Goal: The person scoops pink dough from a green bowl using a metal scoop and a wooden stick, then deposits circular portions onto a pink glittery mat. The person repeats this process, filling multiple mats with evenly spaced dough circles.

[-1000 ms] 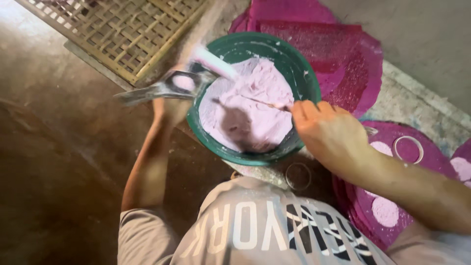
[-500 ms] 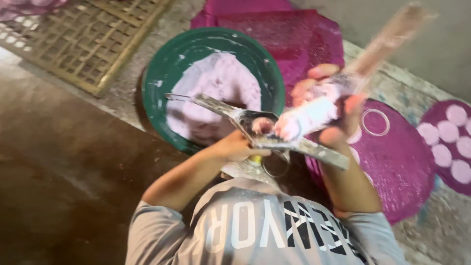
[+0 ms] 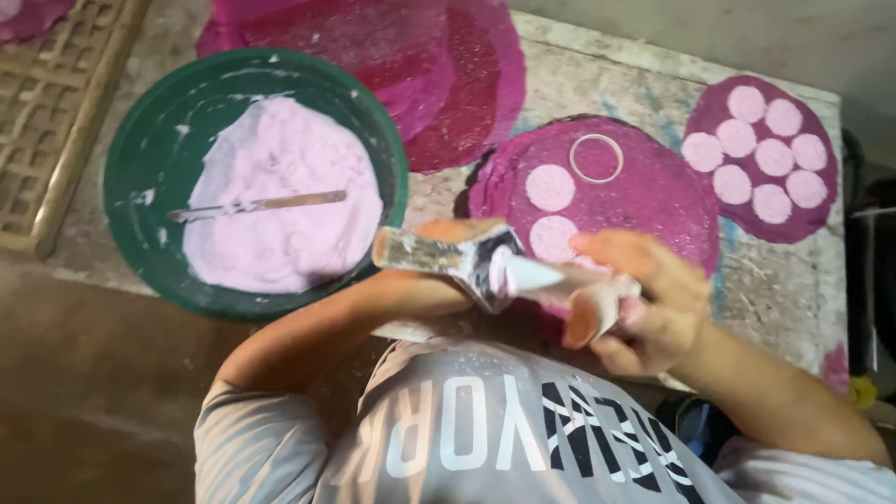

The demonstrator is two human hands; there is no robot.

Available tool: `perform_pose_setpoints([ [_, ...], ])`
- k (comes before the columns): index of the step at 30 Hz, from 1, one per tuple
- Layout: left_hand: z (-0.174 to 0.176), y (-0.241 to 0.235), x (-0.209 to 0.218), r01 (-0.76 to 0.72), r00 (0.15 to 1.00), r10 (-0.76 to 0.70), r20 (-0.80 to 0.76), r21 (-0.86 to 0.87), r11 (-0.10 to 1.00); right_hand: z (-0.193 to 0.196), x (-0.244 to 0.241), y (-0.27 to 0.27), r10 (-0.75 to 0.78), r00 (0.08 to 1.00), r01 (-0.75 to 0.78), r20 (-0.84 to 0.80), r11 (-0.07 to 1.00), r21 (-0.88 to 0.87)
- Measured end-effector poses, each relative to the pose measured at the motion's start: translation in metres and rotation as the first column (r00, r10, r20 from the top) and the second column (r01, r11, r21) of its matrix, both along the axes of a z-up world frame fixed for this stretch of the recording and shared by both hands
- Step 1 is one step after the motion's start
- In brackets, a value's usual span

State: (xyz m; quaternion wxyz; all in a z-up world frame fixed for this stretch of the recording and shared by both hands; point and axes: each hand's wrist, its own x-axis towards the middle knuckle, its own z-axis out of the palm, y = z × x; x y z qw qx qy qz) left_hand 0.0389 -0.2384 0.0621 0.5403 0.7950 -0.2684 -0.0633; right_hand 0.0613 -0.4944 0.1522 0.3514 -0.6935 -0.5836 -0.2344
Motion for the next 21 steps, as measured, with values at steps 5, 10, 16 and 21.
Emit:
perform_pose_setpoints([
  [5, -0.027, -0.052, 0.003, 0.171, 0.961, -0.221, 0.168, 0.272, 0.947, -0.036, -0.028, -0.025, -0.108, 0.992, 0.103, -0.064, 0.992, -0.071],
  [10, -0.012, -0.07, 0.026, 0.417, 0.868, -0.481, -0.12, -0.347, 0.84, -0.071, -0.022, -0.044, -0.21, 0.917, 0.195, -0.339, 0.978, -0.079],
  [16, -0.002, -0.107, 0.076, 0.422, 0.888, -0.381, -0.259, 0.127, 0.898, -0.085, -0.017, -0.13, 0.099, -0.026, -0.133, -0.995, 0.986, 0.102],
  [21, -0.085, -0.111, 0.203, 0.507, 0.713, -0.648, -0.268, -0.441, 0.74, -0.144, -0.055, -0.17, -0.068, -0.068, 0.136, -0.995, 0.988, -0.077],
])
